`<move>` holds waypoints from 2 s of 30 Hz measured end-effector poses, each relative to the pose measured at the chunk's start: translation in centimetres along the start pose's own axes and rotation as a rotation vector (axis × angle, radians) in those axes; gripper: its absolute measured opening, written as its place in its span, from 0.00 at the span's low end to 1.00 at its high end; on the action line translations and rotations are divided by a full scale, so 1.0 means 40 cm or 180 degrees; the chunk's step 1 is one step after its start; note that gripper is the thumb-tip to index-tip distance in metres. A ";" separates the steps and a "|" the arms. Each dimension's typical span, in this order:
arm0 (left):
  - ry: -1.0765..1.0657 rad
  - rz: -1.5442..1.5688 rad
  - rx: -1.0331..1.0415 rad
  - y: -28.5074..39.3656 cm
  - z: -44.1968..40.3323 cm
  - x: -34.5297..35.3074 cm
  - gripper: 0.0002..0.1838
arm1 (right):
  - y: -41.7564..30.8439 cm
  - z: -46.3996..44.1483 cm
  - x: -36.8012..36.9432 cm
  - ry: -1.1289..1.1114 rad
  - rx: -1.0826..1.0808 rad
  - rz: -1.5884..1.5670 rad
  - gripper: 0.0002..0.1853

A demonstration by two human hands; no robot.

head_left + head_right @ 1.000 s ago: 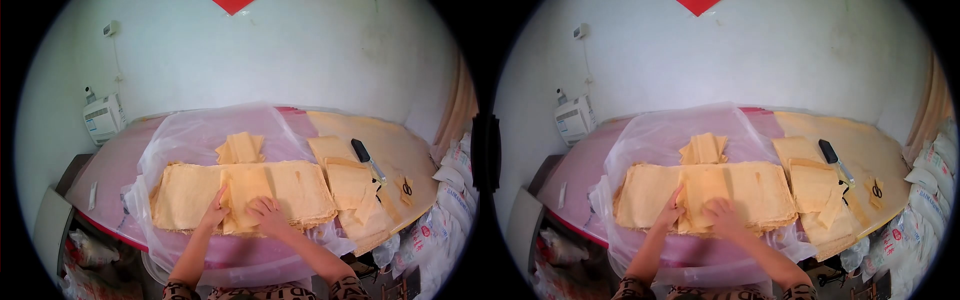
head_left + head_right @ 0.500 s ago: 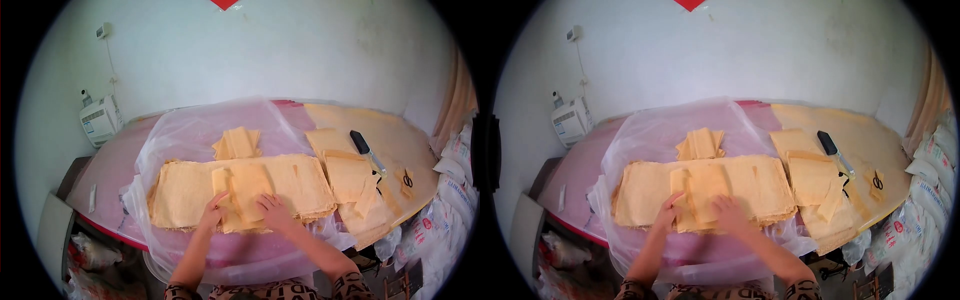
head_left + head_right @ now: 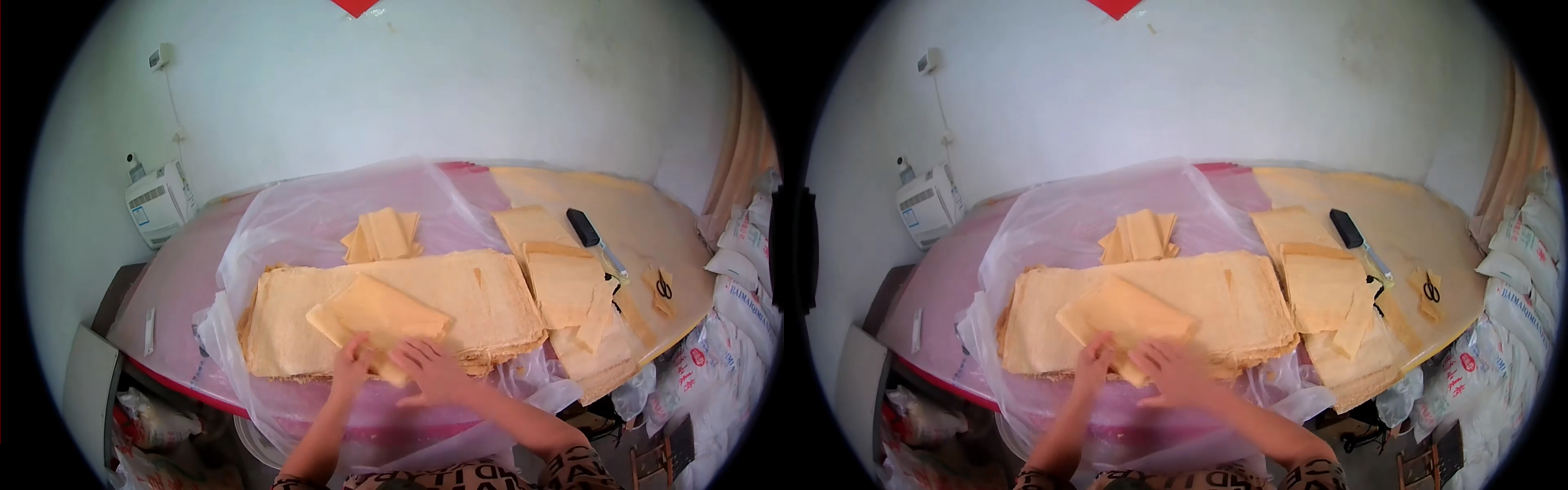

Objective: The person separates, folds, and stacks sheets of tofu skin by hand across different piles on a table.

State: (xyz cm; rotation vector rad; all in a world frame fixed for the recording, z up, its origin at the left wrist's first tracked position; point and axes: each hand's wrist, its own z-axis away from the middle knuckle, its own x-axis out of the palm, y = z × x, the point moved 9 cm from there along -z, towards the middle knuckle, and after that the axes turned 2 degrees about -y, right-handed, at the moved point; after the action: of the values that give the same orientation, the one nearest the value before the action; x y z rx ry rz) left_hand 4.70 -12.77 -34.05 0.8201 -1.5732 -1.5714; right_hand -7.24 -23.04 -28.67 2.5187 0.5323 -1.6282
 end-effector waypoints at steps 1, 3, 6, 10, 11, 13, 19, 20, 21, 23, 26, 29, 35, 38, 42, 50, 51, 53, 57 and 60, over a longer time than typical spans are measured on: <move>-0.0084 0.0068 -0.0169 0.001 0.032 0.024 0.24 | 0.038 0.013 0.045 0.0212 0.0290 -0.0282 0.30; -0.0313 -0.0159 0.0081 0.075 0.077 0.071 0.25 | 0.079 0.014 0.082 0.0418 0.0556 -0.0576 0.27; -0.0365 -0.1264 0.1373 0.194 0.049 0.098 0.26 | 0.246 0.051 0.112 0.0739 0.2435 -0.1954 0.20; -0.0290 -0.3674 0.3032 0.254 -0.005 0.154 0.27 | 0.328 0.034 0.097 0.0357 0.3272 -0.2835 0.17; -0.0277 -0.3665 0.3069 0.248 -0.024 0.158 0.27 | 0.323 0.028 0.103 -0.0087 0.3355 -0.3043 0.17; -0.0388 -0.4549 0.2692 0.186 -0.073 0.173 0.25 | 0.342 0.017 0.112 -0.0119 0.3305 -0.3016 0.18; -0.0109 -0.4740 0.2075 0.069 -0.118 0.156 0.30 | 0.306 -0.033 -0.010 0.0692 0.1939 -0.0245 0.20; -0.0088 -0.4728 0.2037 0.080 -0.107 0.154 0.30 | 0.249 -0.047 -0.062 0.0974 0.1448 0.0872 0.21; -0.0175 -0.4678 0.1945 0.108 -0.099 0.154 0.30 | 0.260 -0.042 -0.040 0.0967 0.1417 0.0868 0.21; -0.0243 -0.4616 0.1874 0.148 -0.128 0.139 0.31 | 0.292 -0.036 0.069 0.0295 0.1184 0.1074 0.22; -0.0106 -0.4271 0.1374 0.152 -0.196 0.028 0.30 | 0.317 -0.040 0.112 -0.0100 0.1108 0.1020 0.20; -0.0051 -0.4375 0.1494 0.110 -0.244 -0.015 0.31 | 0.320 -0.090 0.038 -0.0592 0.1647 -0.0203 0.19; 0.1348 -0.2578 0.2191 0.129 -0.222 -0.157 0.28 | 0.395 -0.163 0.111 -0.1070 0.1600 -0.1677 0.11; 0.1822 -0.1641 0.1506 0.121 -0.206 -0.232 0.26 | 0.536 -0.228 0.097 -0.0043 0.1953 -0.2680 0.10; 0.1676 -0.2382 0.2006 0.098 -0.221 -0.210 0.23 | 0.684 -0.340 0.039 0.0639 0.2504 -0.3324 0.08; 0.1706 -0.3363 0.2088 0.121 -0.130 -0.381 0.16 | 0.526 -0.289 0.125 0.0047 0.1454 -0.0566 0.19; 0.1906 -0.3577 0.1834 0.115 -0.114 -0.445 0.17 | 0.451 -0.287 0.128 -0.0032 0.1215 -0.0527 0.20; 0.2111 -0.3823 0.1522 0.120 -0.063 -0.536 0.17 | 0.294 -0.281 0.141 -0.0079 0.0662 -0.0491 0.21; 0.2144 -0.3300 0.0655 0.093 -0.011 -0.659 0.12 | 0.070 -0.298 0.203 -0.0581 0.0031 -0.0537 0.27; 0.2038 -0.2972 0.0804 0.105 0.006 -0.662 0.11 | -0.034 -0.321 0.243 -0.0607 -0.0243 -0.0053 0.32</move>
State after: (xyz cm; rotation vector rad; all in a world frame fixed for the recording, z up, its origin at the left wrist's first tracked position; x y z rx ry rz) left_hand 18.32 10.20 -31.70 2.1627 -0.9338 -1.4306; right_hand 7.01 -16.07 -31.81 2.2802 0.5831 -1.7931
